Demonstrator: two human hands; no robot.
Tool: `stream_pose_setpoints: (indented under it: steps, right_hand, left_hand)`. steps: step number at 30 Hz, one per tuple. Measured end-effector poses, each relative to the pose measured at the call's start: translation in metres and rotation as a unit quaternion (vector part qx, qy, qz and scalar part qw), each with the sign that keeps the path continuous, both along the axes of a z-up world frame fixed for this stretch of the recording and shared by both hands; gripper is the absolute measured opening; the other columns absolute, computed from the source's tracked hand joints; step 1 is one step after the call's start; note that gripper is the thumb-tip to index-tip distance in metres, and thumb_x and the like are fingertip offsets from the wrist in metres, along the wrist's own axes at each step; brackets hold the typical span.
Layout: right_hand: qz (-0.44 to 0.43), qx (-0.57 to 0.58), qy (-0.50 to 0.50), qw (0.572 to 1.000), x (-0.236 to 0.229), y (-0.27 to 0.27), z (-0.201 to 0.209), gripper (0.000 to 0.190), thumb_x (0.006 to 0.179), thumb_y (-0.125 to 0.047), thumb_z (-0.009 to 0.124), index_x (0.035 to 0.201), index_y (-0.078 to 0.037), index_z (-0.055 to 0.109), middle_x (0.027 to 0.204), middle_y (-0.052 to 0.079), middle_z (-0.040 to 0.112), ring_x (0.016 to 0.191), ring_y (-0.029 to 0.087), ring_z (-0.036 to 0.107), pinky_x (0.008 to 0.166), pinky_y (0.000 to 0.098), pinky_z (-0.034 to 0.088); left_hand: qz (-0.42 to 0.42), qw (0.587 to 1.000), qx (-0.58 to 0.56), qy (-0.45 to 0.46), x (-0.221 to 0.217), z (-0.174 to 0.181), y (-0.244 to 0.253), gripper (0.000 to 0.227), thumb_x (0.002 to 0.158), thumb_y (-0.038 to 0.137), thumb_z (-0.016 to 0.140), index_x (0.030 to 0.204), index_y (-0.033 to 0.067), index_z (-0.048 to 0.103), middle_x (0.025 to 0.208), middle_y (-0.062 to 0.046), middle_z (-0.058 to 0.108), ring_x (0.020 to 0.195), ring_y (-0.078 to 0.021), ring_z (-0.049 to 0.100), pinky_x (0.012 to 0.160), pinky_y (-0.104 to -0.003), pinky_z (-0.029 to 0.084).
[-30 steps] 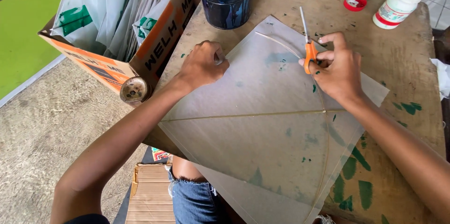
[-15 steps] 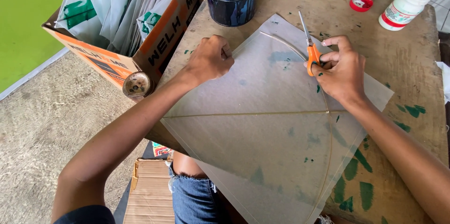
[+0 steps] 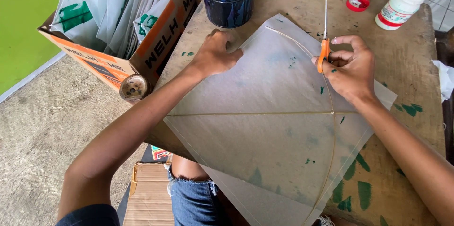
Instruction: Trimming excess paper from a kite frame using scissors.
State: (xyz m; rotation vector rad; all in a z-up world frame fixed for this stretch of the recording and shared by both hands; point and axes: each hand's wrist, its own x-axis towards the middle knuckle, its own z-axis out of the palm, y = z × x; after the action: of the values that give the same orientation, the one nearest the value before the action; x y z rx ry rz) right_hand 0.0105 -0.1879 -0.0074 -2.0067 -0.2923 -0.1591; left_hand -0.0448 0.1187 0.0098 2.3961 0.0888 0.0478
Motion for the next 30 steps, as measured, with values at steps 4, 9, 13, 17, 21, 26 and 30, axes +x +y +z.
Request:
stream_pose_setpoints:
  steps: [4,9,13,17,21,26,30]
  right_hand:
    - [-0.010,-0.001,0.003,1.000,-0.001,-0.003,0.003,0.043,0.086,-0.008,0.084,0.117,-0.011,0.054,0.091,0.012,0.076,0.068,0.012,0.066,0.061,0.0250,0.052]
    - [0.015,0.061,-0.033,0.997,0.013,-0.016,-0.021,0.049,0.088,-0.006,0.084,0.129,-0.006,0.057,0.088,0.016,0.069,0.060,0.006,0.055,0.052,0.0197,0.050]
    - [0.005,0.062,-0.024,0.998,0.012,-0.014,-0.024,0.050,0.086,-0.005,0.084,0.128,-0.008,0.058,0.086,0.015,0.069,0.059,0.007,0.056,0.051,0.0206,0.051]
    - [0.011,0.055,-0.013,0.998,0.011,-0.009,-0.024,0.051,0.085,-0.004,0.083,0.129,-0.008,0.057,0.087,0.014,0.069,0.060,0.006,0.056,0.054,0.0193,0.051]
    - [0.016,0.050,-0.006,0.999,0.010,0.001,-0.020,0.050,0.084,0.000,0.076,0.129,-0.009,0.057,0.089,0.016,0.070,0.062,0.008,0.058,0.055,0.0211,0.052]
    - [0.028,0.038,0.003,0.999,0.006,0.017,-0.015,0.049,0.081,0.000,0.075,0.126,-0.010,0.058,0.090,0.015,0.071,0.062,0.007,0.060,0.053,0.0192,0.052]
    - [0.045,0.036,0.008,0.998,0.002,0.025,-0.013,0.052,0.079,0.002,0.075,0.127,-0.010,0.058,0.094,0.019,0.070,0.062,0.008,0.059,0.053,0.0213,0.052]
  left_hand:
    - [-0.002,0.999,-0.028,0.023,0.011,0.002,-0.005,0.028,0.095,0.022,0.067,0.072,0.0110,0.055,0.083,-0.001,0.057,0.081,-0.0167,0.056,0.066,-0.036,0.042]
    - [0.007,0.999,-0.033,-0.017,0.017,-0.008,-0.010,0.022,0.088,0.016,0.067,0.104,0.0032,0.075,0.087,-0.013,0.067,0.086,-0.0290,0.073,0.072,-0.043,0.056]
    - [0.010,0.999,-0.026,-0.022,0.032,-0.028,-0.002,0.017,0.089,0.019,0.067,0.098,0.0083,0.076,0.080,-0.009,0.068,0.079,-0.0247,0.073,0.066,-0.038,0.056]
    - [0.008,0.999,-0.027,-0.039,0.032,-0.029,0.007,0.013,0.087,0.015,0.067,0.095,0.0112,0.077,0.074,-0.005,0.067,0.075,-0.0232,0.072,0.065,-0.037,0.055]
    - [0.011,0.998,-0.036,-0.040,0.027,-0.019,0.016,0.012,0.088,0.013,0.068,0.095,0.0095,0.077,0.070,-0.005,0.064,0.073,-0.0223,0.071,0.066,-0.035,0.053]
    - [0.018,0.999,-0.021,-0.039,0.021,-0.015,0.030,0.010,0.088,0.013,0.068,0.091,0.0076,0.076,0.066,-0.006,0.062,0.070,-0.0250,0.070,0.063,-0.038,0.051]
    - [0.027,0.999,0.012,-0.034,0.013,-0.012,0.037,0.011,0.087,0.013,0.067,0.093,0.0093,0.076,0.074,-0.007,0.065,0.076,-0.0265,0.072,0.070,-0.039,0.053]
